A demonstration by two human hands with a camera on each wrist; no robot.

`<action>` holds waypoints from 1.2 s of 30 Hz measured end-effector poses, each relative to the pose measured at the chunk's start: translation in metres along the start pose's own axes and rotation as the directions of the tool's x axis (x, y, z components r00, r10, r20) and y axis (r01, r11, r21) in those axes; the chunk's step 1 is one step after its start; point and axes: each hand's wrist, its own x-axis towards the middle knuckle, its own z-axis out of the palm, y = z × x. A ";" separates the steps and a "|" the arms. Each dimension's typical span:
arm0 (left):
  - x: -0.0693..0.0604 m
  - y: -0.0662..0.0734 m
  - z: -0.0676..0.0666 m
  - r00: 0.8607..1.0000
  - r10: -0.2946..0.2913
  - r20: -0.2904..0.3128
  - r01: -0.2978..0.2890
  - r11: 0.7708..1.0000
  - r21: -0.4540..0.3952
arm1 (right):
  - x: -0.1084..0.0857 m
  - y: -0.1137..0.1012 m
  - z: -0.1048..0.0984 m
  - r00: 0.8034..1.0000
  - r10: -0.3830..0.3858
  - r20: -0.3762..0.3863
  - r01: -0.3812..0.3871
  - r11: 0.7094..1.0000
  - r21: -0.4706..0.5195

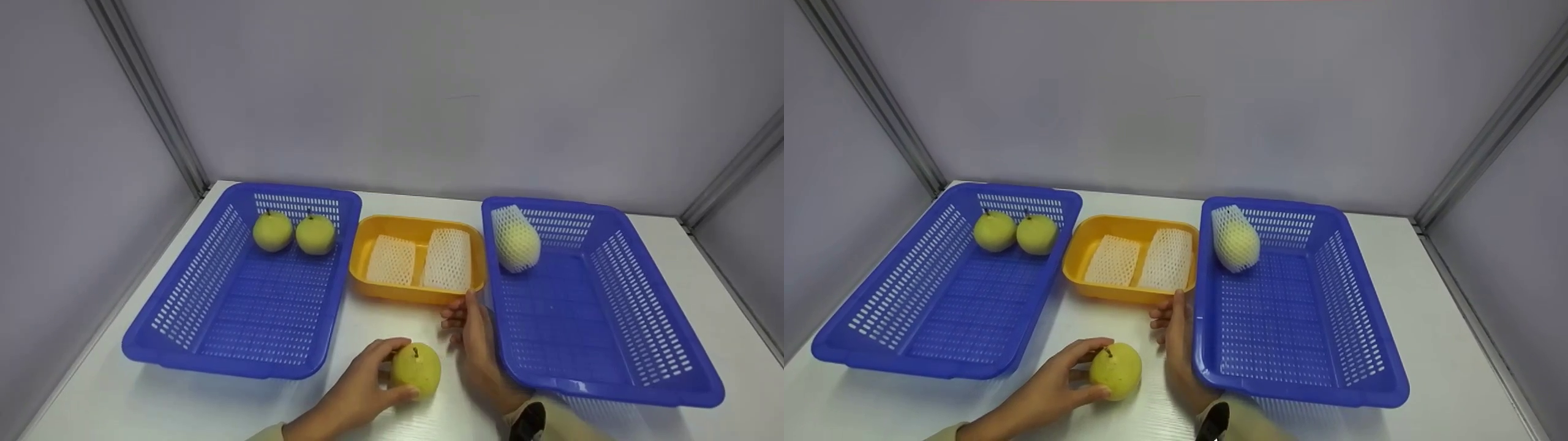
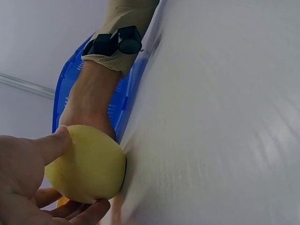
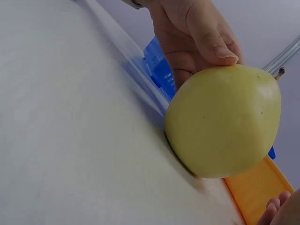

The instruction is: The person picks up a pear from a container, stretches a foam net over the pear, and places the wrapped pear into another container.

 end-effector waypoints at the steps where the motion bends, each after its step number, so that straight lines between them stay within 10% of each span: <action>1: 0.000 0.000 0.000 1.000 -0.001 -0.002 0.001 1.000 -0.002 | 0.000 0.000 0.000 1.000 0.008 -0.002 -0.008 1.000 0.008; 21: -0.002 0.006 -0.008 1.000 -0.031 -0.003 0.030 0.996 -0.082 | 0.001 0.004 0.007 0.997 0.011 -0.082 -0.008 0.999 0.038; 36: 0.020 0.078 -0.055 0.991 0.029 -0.132 -0.028 1.000 0.005 | 0.002 0.004 0.006 0.998 0.010 -0.069 -0.008 0.999 0.035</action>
